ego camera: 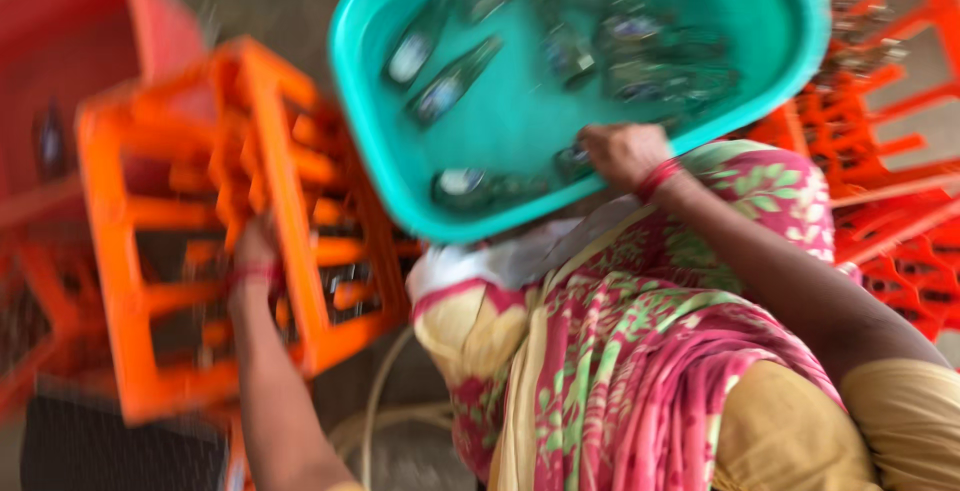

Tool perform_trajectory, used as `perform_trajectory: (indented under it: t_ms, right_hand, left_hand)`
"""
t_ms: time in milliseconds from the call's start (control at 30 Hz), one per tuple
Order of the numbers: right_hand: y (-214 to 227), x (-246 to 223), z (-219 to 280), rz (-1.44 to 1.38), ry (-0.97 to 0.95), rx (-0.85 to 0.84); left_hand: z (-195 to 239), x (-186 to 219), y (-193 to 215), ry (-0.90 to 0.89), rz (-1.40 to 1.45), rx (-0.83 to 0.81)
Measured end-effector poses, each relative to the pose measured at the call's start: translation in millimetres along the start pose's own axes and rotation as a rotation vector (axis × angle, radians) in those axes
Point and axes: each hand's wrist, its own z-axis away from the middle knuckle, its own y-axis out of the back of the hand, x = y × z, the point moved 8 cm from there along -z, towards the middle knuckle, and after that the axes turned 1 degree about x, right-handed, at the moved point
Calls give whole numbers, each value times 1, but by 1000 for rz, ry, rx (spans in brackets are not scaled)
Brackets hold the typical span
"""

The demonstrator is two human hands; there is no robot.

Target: The person washes glass bottles by hand in a teal basin filled with water. They repeatedly pick up bottles, rinse them, and place them into an orange crate.

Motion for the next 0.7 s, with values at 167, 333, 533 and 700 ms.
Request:
perform_trajectory:
  t_ms: [167,333,533,700]
  right_hand:
    - [11,-5,-1,-119,50,43]
    - [9,-8,1,-166,54,9]
    - [19,-14,1,-155,34,26]
    - [19,-10,-1,-151,13,43]
  left_hand:
    - [7,-4,-13,-37,-80,47]
    - [66,-15,21,-90,-125,292]
    - [115,82,75,-255,-88,602]
    - [146,173,55,-308,-4,662]
